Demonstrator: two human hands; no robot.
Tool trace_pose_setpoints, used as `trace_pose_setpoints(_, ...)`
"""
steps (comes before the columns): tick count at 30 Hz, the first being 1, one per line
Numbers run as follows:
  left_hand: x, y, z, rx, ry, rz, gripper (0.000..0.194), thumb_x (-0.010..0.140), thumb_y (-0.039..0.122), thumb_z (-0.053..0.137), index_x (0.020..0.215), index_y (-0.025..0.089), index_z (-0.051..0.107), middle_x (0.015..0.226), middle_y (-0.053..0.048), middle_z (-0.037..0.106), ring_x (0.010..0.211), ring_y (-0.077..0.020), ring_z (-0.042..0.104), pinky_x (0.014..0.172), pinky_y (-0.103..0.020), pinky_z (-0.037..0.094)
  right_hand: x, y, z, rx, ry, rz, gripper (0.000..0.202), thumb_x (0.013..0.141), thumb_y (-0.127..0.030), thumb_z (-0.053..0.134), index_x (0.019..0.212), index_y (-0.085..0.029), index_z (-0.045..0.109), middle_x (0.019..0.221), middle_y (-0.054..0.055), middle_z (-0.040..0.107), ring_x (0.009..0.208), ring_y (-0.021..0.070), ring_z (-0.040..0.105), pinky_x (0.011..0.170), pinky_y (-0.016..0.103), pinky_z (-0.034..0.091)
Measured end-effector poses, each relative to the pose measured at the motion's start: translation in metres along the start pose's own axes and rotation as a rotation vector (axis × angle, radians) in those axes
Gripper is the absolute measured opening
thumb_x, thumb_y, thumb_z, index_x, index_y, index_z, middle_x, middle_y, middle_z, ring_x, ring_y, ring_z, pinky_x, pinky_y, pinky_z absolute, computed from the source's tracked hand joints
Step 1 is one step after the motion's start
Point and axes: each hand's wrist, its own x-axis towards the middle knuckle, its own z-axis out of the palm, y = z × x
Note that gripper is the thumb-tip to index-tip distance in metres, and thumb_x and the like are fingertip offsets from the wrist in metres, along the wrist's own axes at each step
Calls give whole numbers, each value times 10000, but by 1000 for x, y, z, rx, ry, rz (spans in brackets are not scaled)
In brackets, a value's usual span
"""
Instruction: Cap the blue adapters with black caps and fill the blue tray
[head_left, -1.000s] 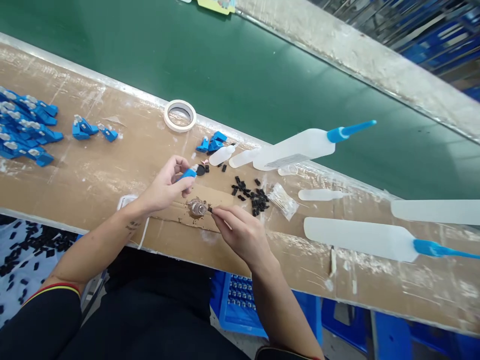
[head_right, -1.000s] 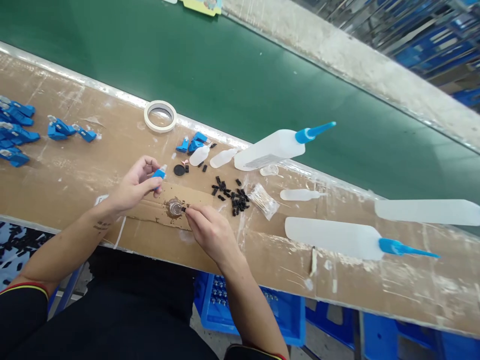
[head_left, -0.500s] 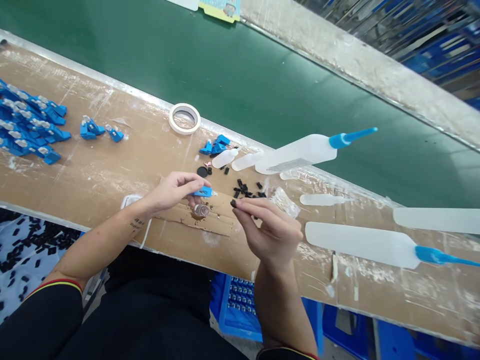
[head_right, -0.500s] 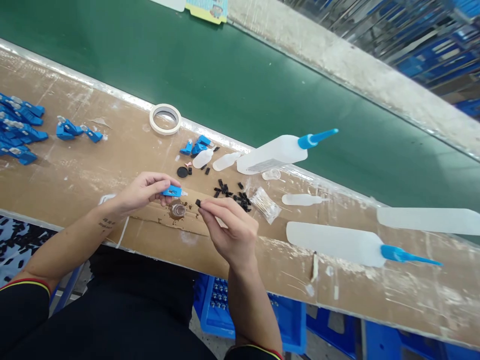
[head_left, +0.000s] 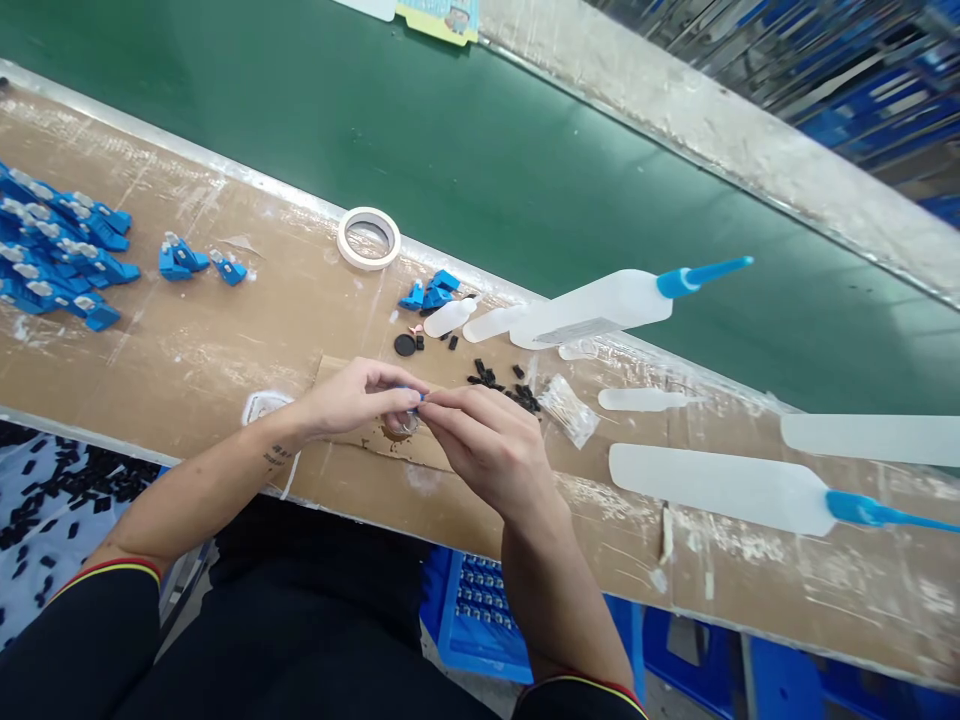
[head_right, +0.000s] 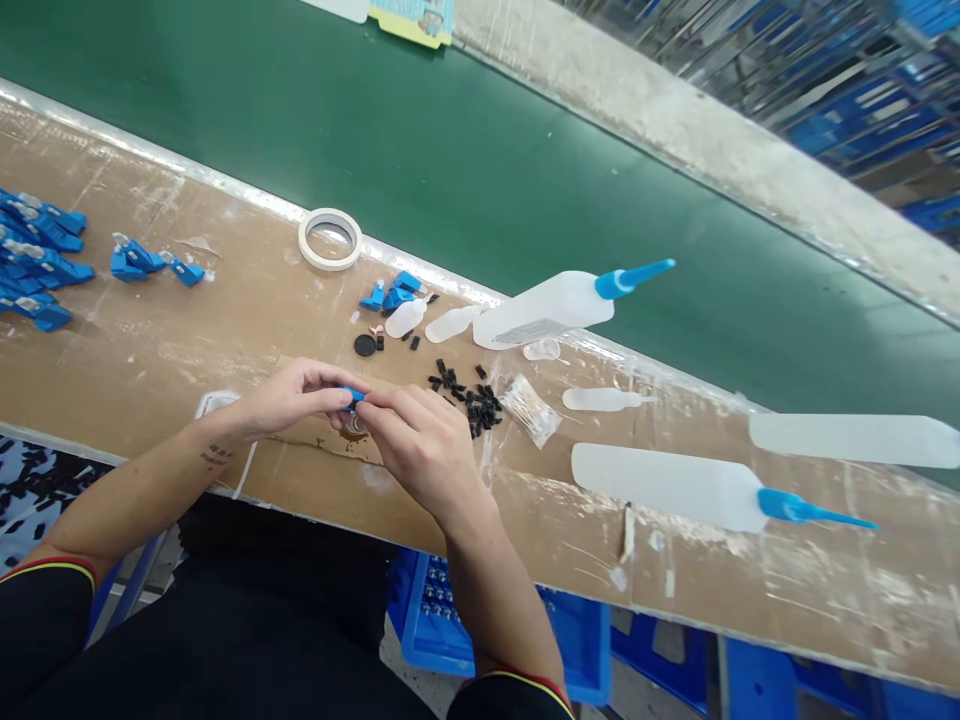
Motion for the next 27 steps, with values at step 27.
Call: trace_pose_setpoints(27, -32, -27, 106, 1239, -586, 1080, 285, 892, 4, 638, 1169, 51, 688, 1011, -179, 727, 755, -195, 638, 601, -302, 526, -158, -91, -5, 1783, 485, 1075, 411, 700, -444, 915, 874, -130, 713, 721, 11, 722, 566, 89, 641, 509, 191, 503)
